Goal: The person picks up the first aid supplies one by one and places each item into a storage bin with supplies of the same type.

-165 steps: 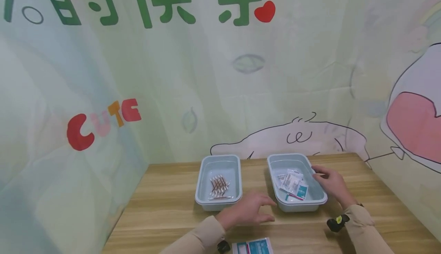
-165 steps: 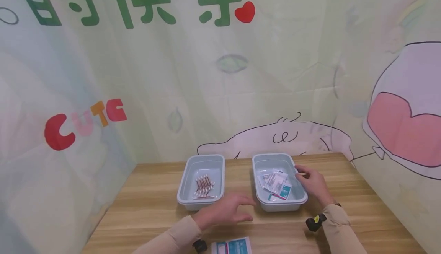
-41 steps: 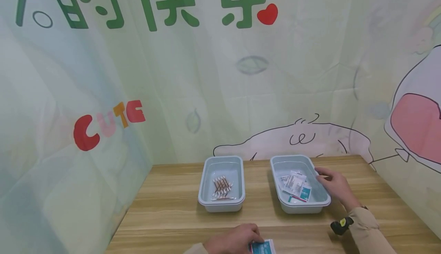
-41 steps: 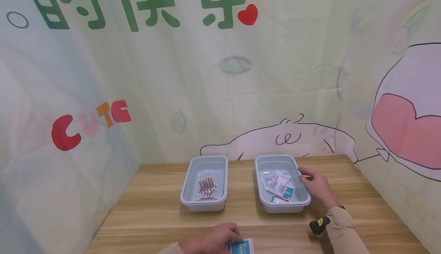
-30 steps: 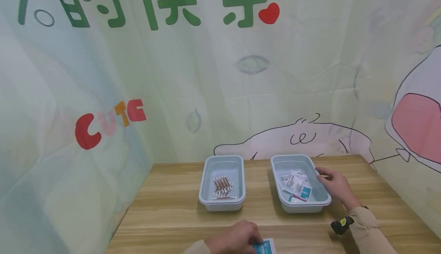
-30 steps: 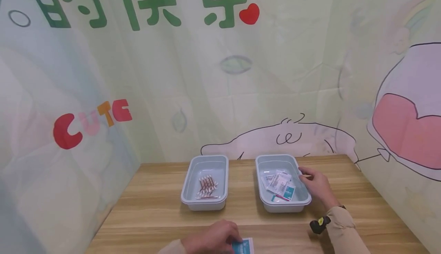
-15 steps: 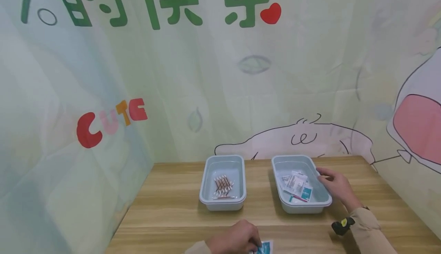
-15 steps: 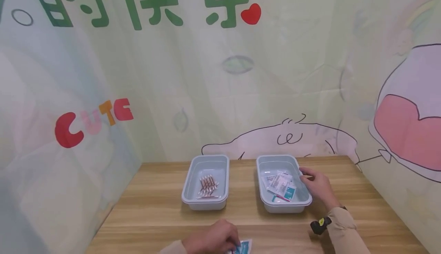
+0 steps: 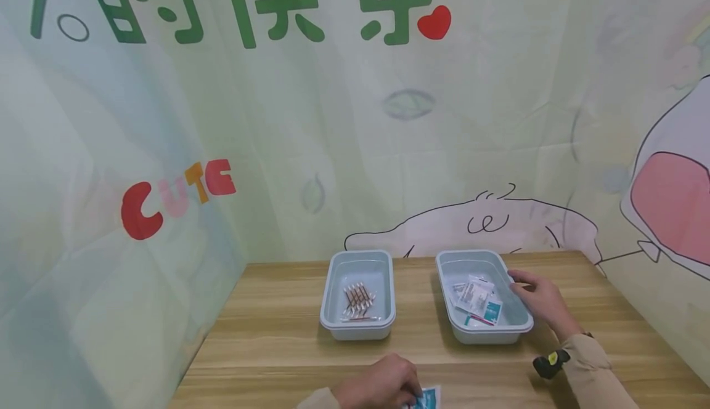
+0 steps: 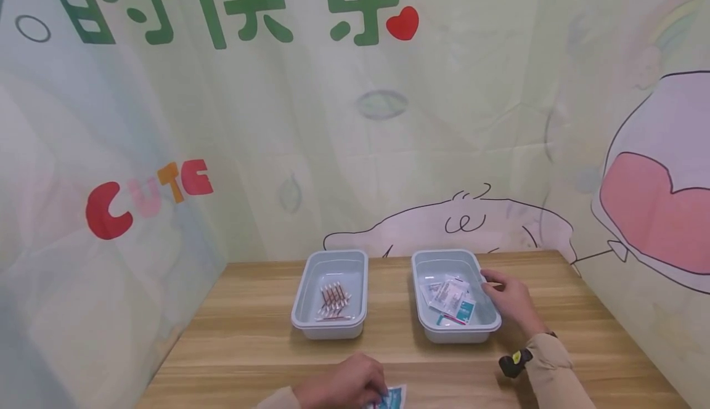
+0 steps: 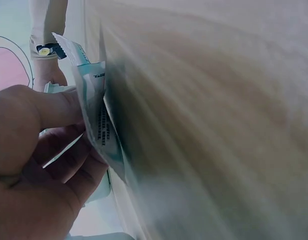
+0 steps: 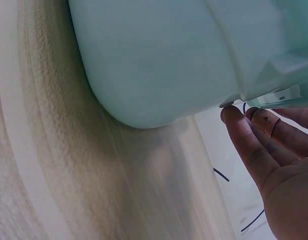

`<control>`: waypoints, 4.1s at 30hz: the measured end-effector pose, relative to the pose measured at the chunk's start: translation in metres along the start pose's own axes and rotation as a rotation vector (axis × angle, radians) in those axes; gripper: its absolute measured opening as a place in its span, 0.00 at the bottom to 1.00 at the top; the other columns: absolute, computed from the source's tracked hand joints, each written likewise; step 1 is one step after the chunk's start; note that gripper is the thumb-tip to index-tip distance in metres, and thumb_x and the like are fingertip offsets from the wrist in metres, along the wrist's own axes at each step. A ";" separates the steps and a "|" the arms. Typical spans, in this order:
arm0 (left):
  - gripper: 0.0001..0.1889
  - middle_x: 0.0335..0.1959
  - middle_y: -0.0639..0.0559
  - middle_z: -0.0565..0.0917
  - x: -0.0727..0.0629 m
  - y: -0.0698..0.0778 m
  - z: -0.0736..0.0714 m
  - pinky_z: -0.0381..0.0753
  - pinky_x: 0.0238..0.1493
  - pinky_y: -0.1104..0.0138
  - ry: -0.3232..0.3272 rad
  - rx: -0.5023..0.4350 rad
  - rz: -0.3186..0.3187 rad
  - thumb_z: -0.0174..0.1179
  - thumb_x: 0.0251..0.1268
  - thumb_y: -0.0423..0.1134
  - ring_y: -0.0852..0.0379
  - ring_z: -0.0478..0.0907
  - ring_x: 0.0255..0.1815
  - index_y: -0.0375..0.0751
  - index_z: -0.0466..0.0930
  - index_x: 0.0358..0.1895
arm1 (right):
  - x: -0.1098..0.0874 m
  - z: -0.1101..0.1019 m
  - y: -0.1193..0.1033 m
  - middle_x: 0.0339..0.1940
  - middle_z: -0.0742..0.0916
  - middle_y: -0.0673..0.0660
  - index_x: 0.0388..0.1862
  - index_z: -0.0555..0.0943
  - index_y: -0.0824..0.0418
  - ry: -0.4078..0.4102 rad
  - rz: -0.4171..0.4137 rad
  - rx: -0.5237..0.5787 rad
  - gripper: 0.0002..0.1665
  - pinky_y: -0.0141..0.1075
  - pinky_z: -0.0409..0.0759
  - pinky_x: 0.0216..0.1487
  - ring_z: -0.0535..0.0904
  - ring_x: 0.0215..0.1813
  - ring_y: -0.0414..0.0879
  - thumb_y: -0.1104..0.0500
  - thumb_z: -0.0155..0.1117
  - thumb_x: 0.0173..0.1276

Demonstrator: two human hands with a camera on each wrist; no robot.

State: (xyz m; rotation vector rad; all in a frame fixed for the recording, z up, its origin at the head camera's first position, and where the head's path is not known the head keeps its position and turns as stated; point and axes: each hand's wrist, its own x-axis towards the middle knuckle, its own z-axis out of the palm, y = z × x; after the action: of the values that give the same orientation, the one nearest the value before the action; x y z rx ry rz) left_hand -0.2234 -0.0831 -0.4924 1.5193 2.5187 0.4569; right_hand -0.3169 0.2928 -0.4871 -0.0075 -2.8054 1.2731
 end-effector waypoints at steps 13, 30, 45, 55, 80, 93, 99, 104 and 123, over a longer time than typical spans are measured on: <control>0.06 0.31 0.65 0.84 0.009 -0.003 -0.005 0.69 0.34 0.93 0.124 0.112 0.079 0.68 0.58 0.37 0.80 0.72 0.31 0.50 0.89 0.38 | -0.002 0.000 -0.001 0.65 0.74 0.72 0.69 0.69 0.64 0.006 -0.002 -0.005 0.29 0.51 0.85 0.52 0.76 0.58 0.65 0.51 0.53 0.76; 0.06 0.34 0.58 0.86 0.025 0.005 -0.024 0.69 0.39 0.92 0.220 0.091 0.057 0.67 0.59 0.35 0.75 0.77 0.34 0.44 0.89 0.40 | -0.001 -0.001 0.000 0.65 0.74 0.72 0.70 0.68 0.64 -0.001 0.004 -0.013 0.30 0.53 0.84 0.52 0.75 0.59 0.66 0.49 0.53 0.76; 0.07 0.35 0.59 0.86 0.044 0.008 -0.041 0.70 0.38 0.91 0.253 0.120 0.047 0.67 0.60 0.36 0.76 0.76 0.33 0.46 0.88 0.41 | 0.001 -0.001 0.001 0.65 0.74 0.72 0.69 0.69 0.65 0.003 0.000 -0.010 0.29 0.53 0.84 0.53 0.76 0.59 0.66 0.51 0.53 0.76; 0.08 0.35 0.59 0.86 0.053 0.009 -0.045 0.69 0.36 0.92 0.249 0.099 0.046 0.66 0.61 0.35 0.75 0.75 0.32 0.45 0.88 0.42 | 0.002 -0.001 0.003 0.64 0.75 0.71 0.69 0.70 0.64 0.001 -0.002 0.000 0.29 0.50 0.86 0.51 0.77 0.57 0.64 0.50 0.54 0.76; 0.09 0.40 0.57 0.86 0.077 0.007 -0.060 0.71 0.38 0.90 0.325 0.109 0.029 0.65 0.64 0.39 0.73 0.76 0.38 0.47 0.88 0.46 | 0.003 -0.001 0.004 0.64 0.75 0.71 0.69 0.70 0.64 -0.005 -0.005 -0.009 0.28 0.53 0.84 0.53 0.76 0.58 0.66 0.52 0.54 0.75; 0.10 0.42 0.57 0.85 0.090 0.010 -0.069 0.72 0.38 0.90 0.320 0.043 -0.038 0.63 0.66 0.40 0.73 0.75 0.38 0.46 0.86 0.48 | 0.003 -0.001 0.004 0.65 0.74 0.71 0.70 0.69 0.64 -0.013 0.004 -0.006 0.30 0.53 0.84 0.54 0.76 0.59 0.66 0.50 0.54 0.75; 0.10 0.40 0.58 0.84 0.093 0.009 -0.070 0.71 0.34 0.90 0.329 0.049 -0.038 0.63 0.65 0.40 0.75 0.72 0.35 0.46 0.86 0.48 | 0.003 -0.001 0.002 0.66 0.74 0.71 0.70 0.69 0.63 -0.014 0.010 -0.005 0.30 0.54 0.84 0.54 0.76 0.60 0.66 0.50 0.54 0.75; 0.10 0.39 0.58 0.84 0.097 0.008 -0.070 0.71 0.33 0.90 0.332 0.044 -0.041 0.63 0.66 0.40 0.74 0.72 0.34 0.45 0.87 0.48 | 0.002 -0.001 0.002 0.65 0.74 0.71 0.70 0.69 0.63 -0.011 0.005 -0.012 0.29 0.54 0.84 0.54 0.76 0.59 0.66 0.50 0.54 0.75; 0.09 0.39 0.59 0.83 0.116 0.008 -0.064 0.71 0.35 0.90 0.332 0.050 -0.074 0.63 0.66 0.39 0.74 0.72 0.35 0.47 0.87 0.47 | 0.004 0.000 0.003 0.65 0.75 0.72 0.69 0.70 0.63 -0.005 -0.014 -0.009 0.29 0.54 0.83 0.54 0.76 0.59 0.66 0.51 0.54 0.75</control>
State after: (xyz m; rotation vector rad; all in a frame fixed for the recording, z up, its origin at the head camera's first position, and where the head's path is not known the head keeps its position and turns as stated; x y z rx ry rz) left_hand -0.2903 0.0120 -0.4275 1.4650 2.8430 0.6903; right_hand -0.3211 0.2948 -0.4890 0.0149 -2.8095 1.2598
